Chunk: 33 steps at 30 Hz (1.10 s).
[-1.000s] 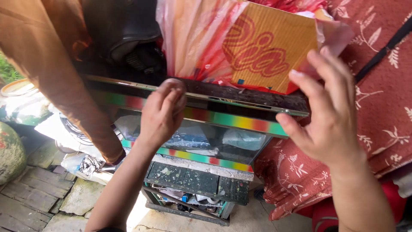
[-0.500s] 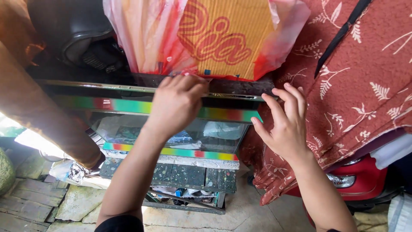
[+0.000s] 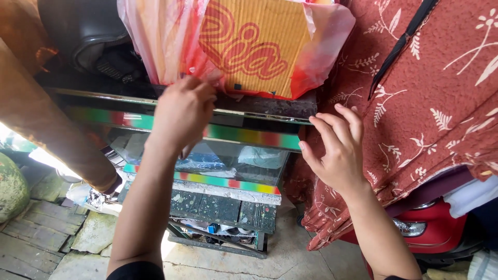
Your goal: Sweeping the floor with a broom and wiping a glass display case with a cloth
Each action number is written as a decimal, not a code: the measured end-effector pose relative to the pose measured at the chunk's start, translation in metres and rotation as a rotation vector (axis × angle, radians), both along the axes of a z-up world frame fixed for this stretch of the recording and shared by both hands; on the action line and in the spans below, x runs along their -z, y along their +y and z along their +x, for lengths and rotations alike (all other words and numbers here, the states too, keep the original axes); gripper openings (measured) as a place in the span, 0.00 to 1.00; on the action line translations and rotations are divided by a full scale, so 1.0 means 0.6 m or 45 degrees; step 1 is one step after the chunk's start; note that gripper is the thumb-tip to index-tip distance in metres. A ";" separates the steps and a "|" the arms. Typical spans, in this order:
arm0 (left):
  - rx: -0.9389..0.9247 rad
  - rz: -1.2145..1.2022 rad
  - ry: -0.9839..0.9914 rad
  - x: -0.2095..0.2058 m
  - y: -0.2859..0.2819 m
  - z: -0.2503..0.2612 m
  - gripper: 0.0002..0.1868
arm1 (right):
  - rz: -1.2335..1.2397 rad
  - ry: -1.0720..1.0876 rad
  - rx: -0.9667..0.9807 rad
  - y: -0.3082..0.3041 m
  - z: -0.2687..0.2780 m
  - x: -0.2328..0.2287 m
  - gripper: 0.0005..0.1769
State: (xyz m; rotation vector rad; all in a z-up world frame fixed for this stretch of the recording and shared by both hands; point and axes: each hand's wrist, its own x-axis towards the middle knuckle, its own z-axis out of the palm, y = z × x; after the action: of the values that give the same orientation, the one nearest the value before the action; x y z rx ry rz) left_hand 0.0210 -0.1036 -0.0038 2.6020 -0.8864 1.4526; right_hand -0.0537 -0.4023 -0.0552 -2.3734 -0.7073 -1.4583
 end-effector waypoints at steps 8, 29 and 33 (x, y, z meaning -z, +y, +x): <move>0.063 0.051 0.086 0.014 -0.075 -0.020 0.07 | -0.051 -0.024 -0.049 -0.018 0.000 -0.002 0.23; 0.866 -0.431 0.584 0.056 -0.325 -0.136 0.23 | 0.606 0.364 -0.546 -0.080 -0.017 0.071 0.34; 0.965 -0.404 0.780 0.064 -0.317 -0.153 0.27 | 0.700 0.250 -0.485 -0.100 0.026 0.099 0.30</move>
State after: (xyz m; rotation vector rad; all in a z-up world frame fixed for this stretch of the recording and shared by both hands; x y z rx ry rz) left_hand -0.0708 -0.2940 -0.0419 1.9290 -1.2077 0.5054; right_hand -0.0380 -0.4621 -0.1148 -1.8094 -0.5743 -1.0686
